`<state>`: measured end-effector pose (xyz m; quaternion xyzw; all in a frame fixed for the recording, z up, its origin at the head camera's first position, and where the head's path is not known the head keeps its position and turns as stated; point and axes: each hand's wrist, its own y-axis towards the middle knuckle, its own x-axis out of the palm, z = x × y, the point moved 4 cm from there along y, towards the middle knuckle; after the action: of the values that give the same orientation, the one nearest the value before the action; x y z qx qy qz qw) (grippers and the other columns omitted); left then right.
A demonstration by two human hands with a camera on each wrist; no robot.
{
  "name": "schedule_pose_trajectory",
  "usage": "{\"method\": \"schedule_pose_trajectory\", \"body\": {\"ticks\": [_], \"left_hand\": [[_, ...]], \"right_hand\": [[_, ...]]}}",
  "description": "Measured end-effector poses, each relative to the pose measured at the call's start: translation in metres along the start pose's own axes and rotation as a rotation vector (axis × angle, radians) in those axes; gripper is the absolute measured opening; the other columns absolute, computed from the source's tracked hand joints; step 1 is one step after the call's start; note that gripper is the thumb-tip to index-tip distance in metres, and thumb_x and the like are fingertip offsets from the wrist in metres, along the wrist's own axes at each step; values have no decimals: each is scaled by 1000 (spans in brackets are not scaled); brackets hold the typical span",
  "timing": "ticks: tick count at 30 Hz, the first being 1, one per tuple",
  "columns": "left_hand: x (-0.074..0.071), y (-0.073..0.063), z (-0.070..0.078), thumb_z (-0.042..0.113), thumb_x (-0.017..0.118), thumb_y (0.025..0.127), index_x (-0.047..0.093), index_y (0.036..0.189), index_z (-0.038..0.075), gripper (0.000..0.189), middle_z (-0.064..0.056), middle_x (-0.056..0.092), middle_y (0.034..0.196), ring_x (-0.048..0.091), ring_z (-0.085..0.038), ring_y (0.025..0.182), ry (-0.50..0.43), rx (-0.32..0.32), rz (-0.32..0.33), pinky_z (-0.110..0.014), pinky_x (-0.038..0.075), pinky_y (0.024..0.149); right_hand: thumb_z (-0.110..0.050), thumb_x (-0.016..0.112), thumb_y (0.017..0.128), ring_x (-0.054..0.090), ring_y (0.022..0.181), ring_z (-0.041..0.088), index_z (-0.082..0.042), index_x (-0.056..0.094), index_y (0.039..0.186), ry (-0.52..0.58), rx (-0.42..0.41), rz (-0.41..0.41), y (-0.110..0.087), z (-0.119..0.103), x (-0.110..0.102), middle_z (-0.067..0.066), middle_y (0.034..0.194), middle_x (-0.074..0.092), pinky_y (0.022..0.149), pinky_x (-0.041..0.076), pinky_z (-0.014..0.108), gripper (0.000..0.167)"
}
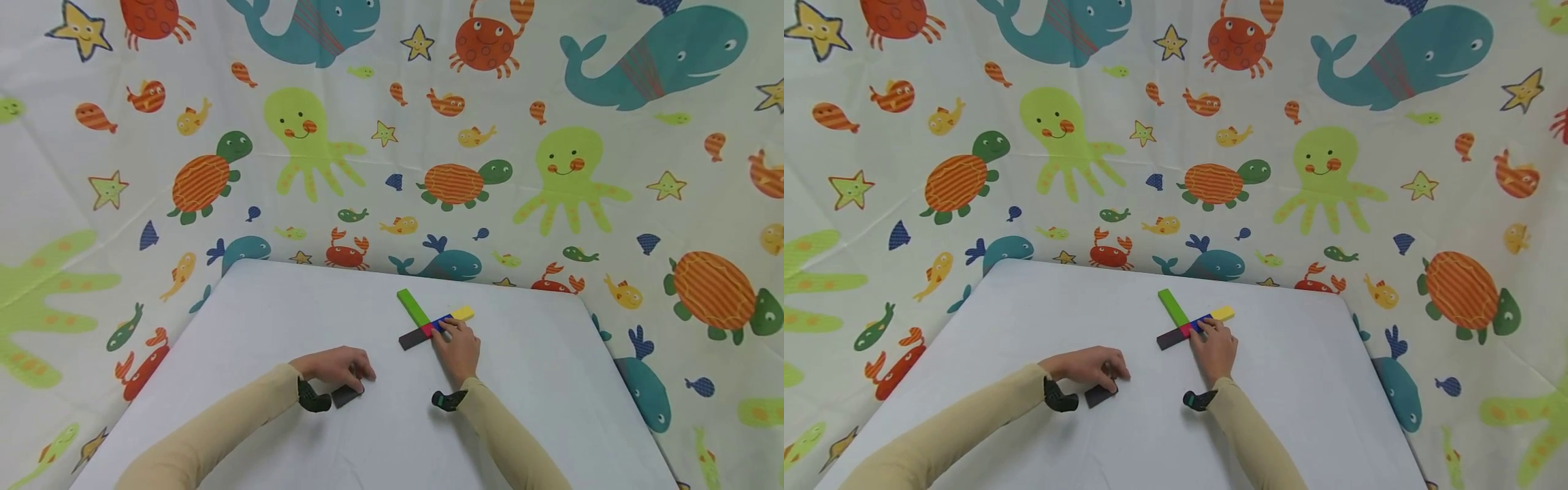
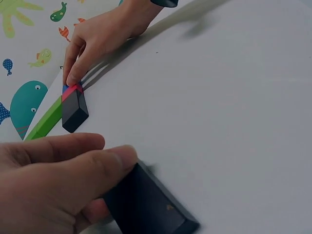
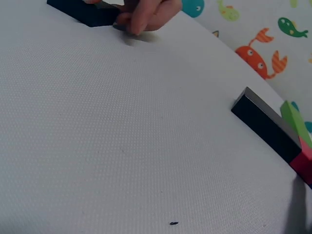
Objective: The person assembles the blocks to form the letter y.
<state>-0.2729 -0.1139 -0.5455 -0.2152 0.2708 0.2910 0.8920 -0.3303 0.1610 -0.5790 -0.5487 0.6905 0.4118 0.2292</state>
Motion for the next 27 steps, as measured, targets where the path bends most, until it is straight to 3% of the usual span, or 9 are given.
{"method": "schedule_pose_trajectory", "body": {"ticks": [7, 11, 15, 20, 27], "left_hand": [[-8, 20, -6, 16, 74, 88, 71, 115, 12, 28, 5, 61, 102, 57, -9, 93, 14, -17, 146, -28, 48, 83], [-11, 24, -8, 19, 73, 88, 70, 113, 11, 26, 5, 60, 101, 57, -10, 93, 26, -32, 197, -28, 49, 82], [-14, 18, -14, 21, 75, 87, 70, 110, 12, 25, 5, 58, 99, 57, -12, 91, 37, -51, 205, -29, 49, 79], [-16, 9, -16, 21, 78, 84, 69, 115, 11, 33, 4, 58, 100, 56, -15, 91, 28, -43, 165, -29, 48, 79], [-14, 16, -13, 16, 75, 86, 69, 118, 13, 33, 6, 61, 109, 57, -13, 97, 19, 14, 167, -32, 49, 86]], "right_hand": [[-41, 70, 90, 53, 119, 28, -14, 72, 120, 7, 17, -20, 0, 0, 2, 4, 125, 63, 97, 38, 53, 40], [-41, 70, 90, 53, 119, 28, -14, 71, 120, 4, 22, -22, 1, 0, 0, 4, 125, 63, 98, 38, 53, 41], [-41, 69, 90, 54, 119, 28, -14, 71, 120, 7, 19, -27, 2, 0, 1, 4, 125, 63, 98, 38, 53, 41], [-40, 70, 90, 54, 118, 27, -14, 72, 119, 6, 12, -10, 3, 1, -1, 4, 124, 64, 96, 38, 52, 39], [-40, 69, 90, 54, 120, 28, -13, 71, 120, 16, 16, -32, 2, -1, -1, 5, 126, 63, 98, 37, 53, 40]]}}
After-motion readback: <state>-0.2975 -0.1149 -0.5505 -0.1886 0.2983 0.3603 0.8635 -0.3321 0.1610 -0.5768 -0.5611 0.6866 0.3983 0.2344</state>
